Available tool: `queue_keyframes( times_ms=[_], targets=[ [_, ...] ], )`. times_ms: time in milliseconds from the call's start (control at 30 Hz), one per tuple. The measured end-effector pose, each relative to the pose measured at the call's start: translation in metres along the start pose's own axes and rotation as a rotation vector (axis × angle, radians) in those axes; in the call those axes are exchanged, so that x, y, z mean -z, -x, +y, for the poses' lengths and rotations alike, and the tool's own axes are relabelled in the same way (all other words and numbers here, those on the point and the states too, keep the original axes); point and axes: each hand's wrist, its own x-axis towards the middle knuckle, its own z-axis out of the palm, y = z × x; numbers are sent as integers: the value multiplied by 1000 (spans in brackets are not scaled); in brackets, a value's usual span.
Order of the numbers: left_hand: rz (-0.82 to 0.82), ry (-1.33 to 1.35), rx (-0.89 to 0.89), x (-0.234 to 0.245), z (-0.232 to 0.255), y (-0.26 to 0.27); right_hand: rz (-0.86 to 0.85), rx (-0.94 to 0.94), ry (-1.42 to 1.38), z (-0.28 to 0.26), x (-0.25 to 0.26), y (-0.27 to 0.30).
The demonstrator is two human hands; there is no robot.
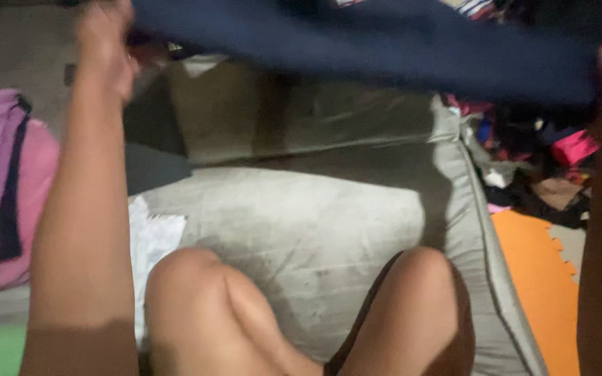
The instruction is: The person picks up several children's clothing items including a white dress, a blue shirt, a pink shirt, green shorts, and white undergarments from a pile and folds them one by one on a flat surface.
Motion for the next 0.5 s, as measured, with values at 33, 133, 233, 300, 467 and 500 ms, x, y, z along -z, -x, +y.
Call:
queue_keyframes(
  times_ms=[33,133,233,300,467,500],
  targets=[
    [-2,-118,63,15,-15,21,-44,-58,66,17,-1,24],
    [-28,-627,371,52,-91,78,-193,-222,260,60,3,103],
    [-73,-578,579,80,-168,130,-280,-332,362,82,2,170],
    [-40,-523,643,89,-194,150,-267,-328,368,88,0,201],
    [26,-666,449,91,-188,167,-139,-367,98,84,11,213],
    [26,-667,449,90,-184,169,-144,-386,112,83,16,217]
  ],
)
